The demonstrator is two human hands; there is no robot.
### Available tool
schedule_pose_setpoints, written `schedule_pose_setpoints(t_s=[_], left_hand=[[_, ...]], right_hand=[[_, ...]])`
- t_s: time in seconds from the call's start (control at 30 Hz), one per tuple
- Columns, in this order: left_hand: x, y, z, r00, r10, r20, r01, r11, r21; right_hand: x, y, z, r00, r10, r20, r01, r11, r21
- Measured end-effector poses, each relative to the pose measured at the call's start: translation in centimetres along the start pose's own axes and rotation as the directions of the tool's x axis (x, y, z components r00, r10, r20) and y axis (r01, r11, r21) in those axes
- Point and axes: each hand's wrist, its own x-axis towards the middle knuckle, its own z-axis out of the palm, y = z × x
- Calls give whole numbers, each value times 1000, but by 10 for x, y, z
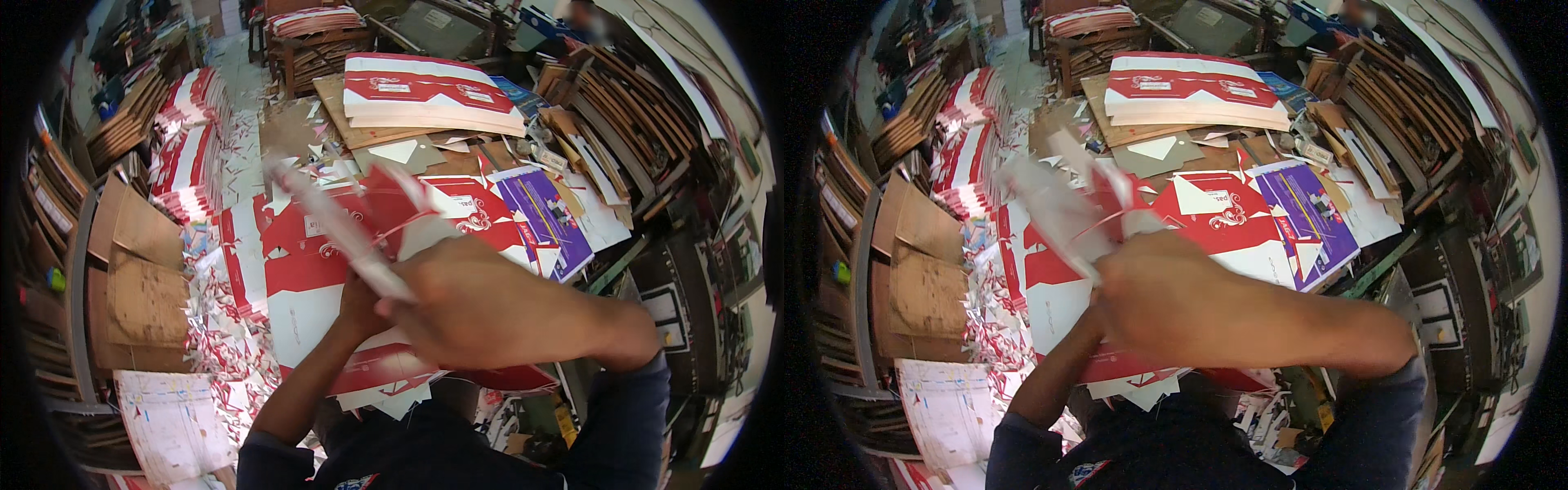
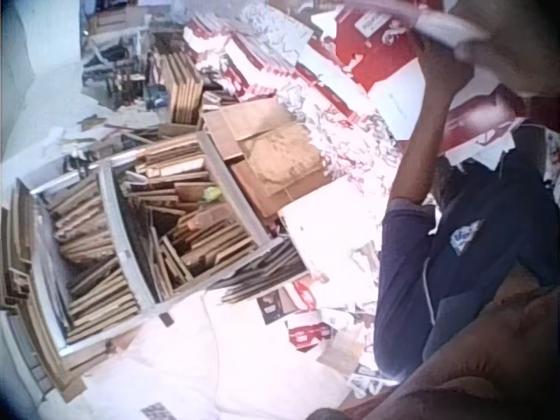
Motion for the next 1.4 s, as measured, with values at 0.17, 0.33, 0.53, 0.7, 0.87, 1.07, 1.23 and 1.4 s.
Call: schedule_pose_setpoints(t_s=[0.17, 0.33, 0.53, 0.7, 0.87, 1.07, 1.23, 1.4], left_hand=[[-2, 25, -1, 989, -143, -32, 140, 862, 487], [3, 24, 13, 995, -76, -61, 94, 923, 374], [2, 28, 8, 992, -123, -25, 122, 905, 407], [19, 34, 3, 982, -152, -116, 185, 911, 369], [21, 21, 23, 936, -85, -340, 225, 891, 395], [18, 25, 23, 910, 22, -413, 95, 961, 260], [22, 26, 21, 913, 36, -407, 44, 982, 186], [26, 19, 20, 935, 16, -353, 41, 988, 152]], right_hand=[[-9, 34, -24, 878, 474, -66, -411, 818, 401], [-102, 208, 30, 629, 725, -281, -456, 636, 622], [-115, 257, 145, 452, 876, -167, -280, 317, 906], [-120, 200, 101, 597, 751, -283, -177, 467, 866], [-116, 136, 70, 670, 576, -468, -113, 703, 703], [-136, 218, 117, 571, 749, -336, -33, 429, 902], [-117, 281, 166, 585, 789, -190, -56, 273, 960], [-111, 299, 178, 618, 768, -167, -88, 279, 956]])
